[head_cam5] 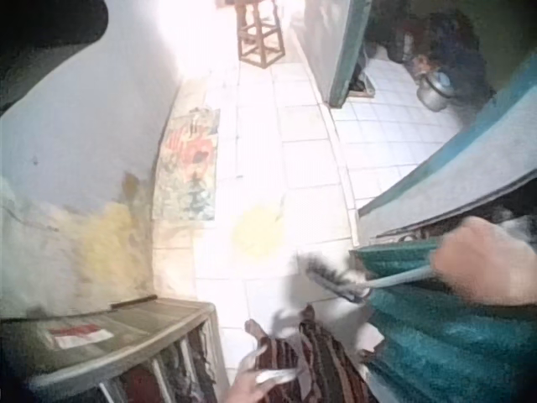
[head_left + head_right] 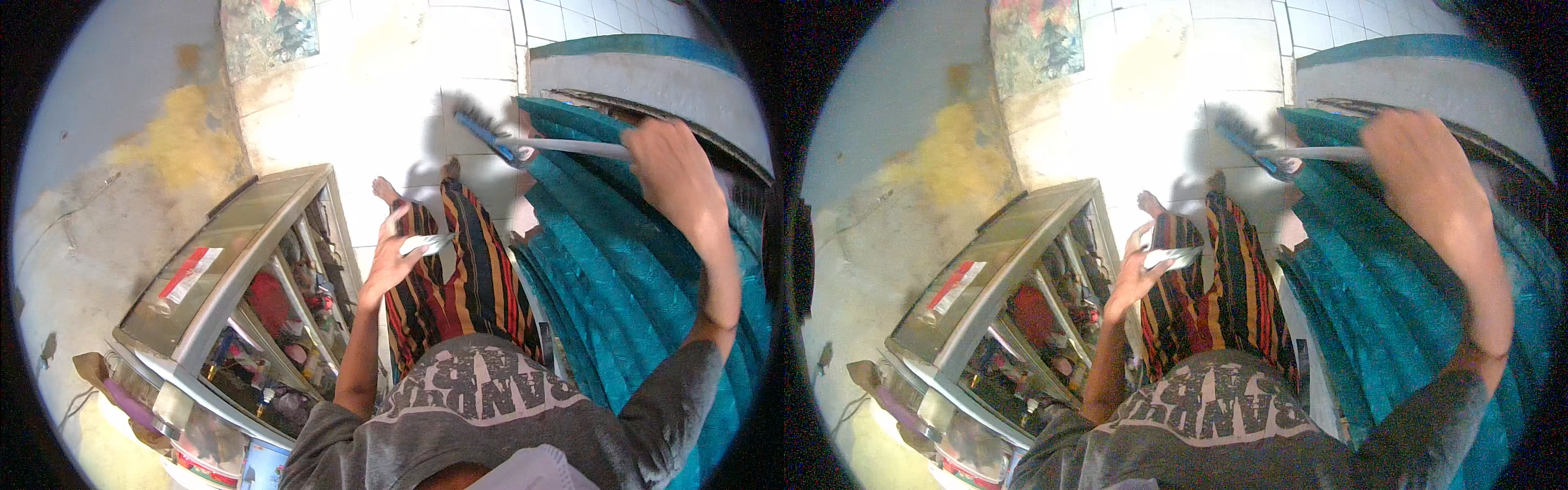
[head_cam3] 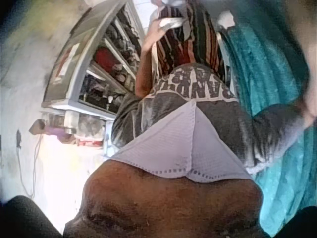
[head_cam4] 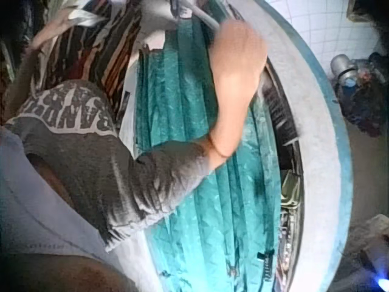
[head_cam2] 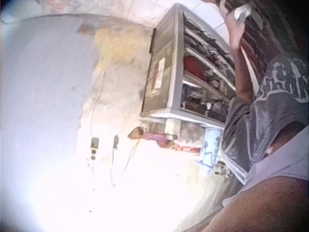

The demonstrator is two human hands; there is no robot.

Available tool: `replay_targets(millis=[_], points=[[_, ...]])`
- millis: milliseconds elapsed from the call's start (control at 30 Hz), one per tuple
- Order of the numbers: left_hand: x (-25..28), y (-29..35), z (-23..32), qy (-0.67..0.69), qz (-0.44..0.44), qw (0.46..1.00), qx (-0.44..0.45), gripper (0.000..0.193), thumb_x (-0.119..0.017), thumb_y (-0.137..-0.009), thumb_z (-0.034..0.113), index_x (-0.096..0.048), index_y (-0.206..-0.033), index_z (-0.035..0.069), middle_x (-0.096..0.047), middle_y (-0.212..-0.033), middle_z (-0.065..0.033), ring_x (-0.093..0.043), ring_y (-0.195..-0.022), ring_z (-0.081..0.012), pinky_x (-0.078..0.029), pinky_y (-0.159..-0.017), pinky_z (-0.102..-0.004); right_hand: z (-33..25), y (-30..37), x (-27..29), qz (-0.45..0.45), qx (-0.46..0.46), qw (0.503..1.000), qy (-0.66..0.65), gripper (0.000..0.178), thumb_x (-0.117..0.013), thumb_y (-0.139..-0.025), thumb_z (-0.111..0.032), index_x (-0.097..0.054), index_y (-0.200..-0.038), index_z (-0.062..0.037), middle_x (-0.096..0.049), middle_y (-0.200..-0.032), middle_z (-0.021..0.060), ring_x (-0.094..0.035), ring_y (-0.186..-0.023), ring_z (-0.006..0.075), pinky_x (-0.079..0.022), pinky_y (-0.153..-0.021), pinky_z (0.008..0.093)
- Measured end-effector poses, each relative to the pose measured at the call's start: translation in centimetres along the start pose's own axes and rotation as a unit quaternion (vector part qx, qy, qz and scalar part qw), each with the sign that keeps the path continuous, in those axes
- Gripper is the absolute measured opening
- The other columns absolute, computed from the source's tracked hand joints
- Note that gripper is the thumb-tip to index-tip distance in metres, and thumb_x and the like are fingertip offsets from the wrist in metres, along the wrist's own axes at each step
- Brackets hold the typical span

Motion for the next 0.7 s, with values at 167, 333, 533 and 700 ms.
replay_targets(millis=[167,333,533,700], points=[[3.8,-3.0,4.6,-0.046,0.069,0.977,-0.195,0.019,-0.066,-0.064,0.011,-0.068,-0.083,0.012,-0.016,-0.136,-0.0212,-0.017,-0.125,-0.0380,-0.014,-0.102,-0.0476,-11.9,-11.1,6.3,0.183,0.204,0.955,-0.110,0.015,-0.058,-0.061,-0.003,-0.055,-0.075,-0.0015,-0.054,-0.079,0.0124,-0.053,-0.078,0.0262,-0.043,-0.072,0.0310],[8.3,-3.4,-6.6,0.064,0.156,0.980,-0.109,0.022,-0.065,-0.069,0.012,-0.061,-0.090,0.005,-0.036,-0.121,-0.0214,-0.039,-0.109,-0.0350,-0.033,-0.089,-0.0409,-27.8,-22.6,7.8,0.027,0.226,0.974,0.022,0.009,-0.065,-0.056,-0.005,-0.064,-0.064,-0.0023,-0.062,-0.071,0.0134,-0.061,-0.074,0.0233,-0.048,-0.068,0.0305],[15.1,-5.7,-29.0,0.227,0.325,0.917,-0.047,0.029,-0.060,-0.076,0.013,-0.052,-0.097,-0.006,-0.050,-0.100,-0.0162,-0.049,-0.091,-0.0230,-0.039,-0.079,-0.0334,-40.5,-29.9,-3.5,0.404,0.370,0.835,-0.049,0.025,-0.059,-0.072,-0.019,-0.059,-0.096,-0.0135,-0.057,-0.093,0.0026,-0.048,-0.099,0.0192,-0.037,-0.090,0.0365],[15.8,-11.7,-36.5,0.232,0.275,0.933,0.013,0.022,-0.060,-0.076,0.011,-0.056,-0.091,-0.004,-0.050,-0.093,-0.0117,-0.048,-0.086,-0.0194,-0.039,-0.077,-0.0321,-38.1,-41.2,-24.3,0.342,0.170,0.839,-0.387,0.025,-0.061,-0.068,-0.026,-0.058,-0.086,-0.0085,-0.057,-0.087,0.0084,-0.054,-0.088,0.0237,-0.042,-0.078,0.0364]])
Point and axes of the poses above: each hand's wrist, its own y-axis away from the middle knuckle, its own x-axis out of the back of the hand, z = x × y, the point moved 5 cm from there along -y, towards the middle knuckle
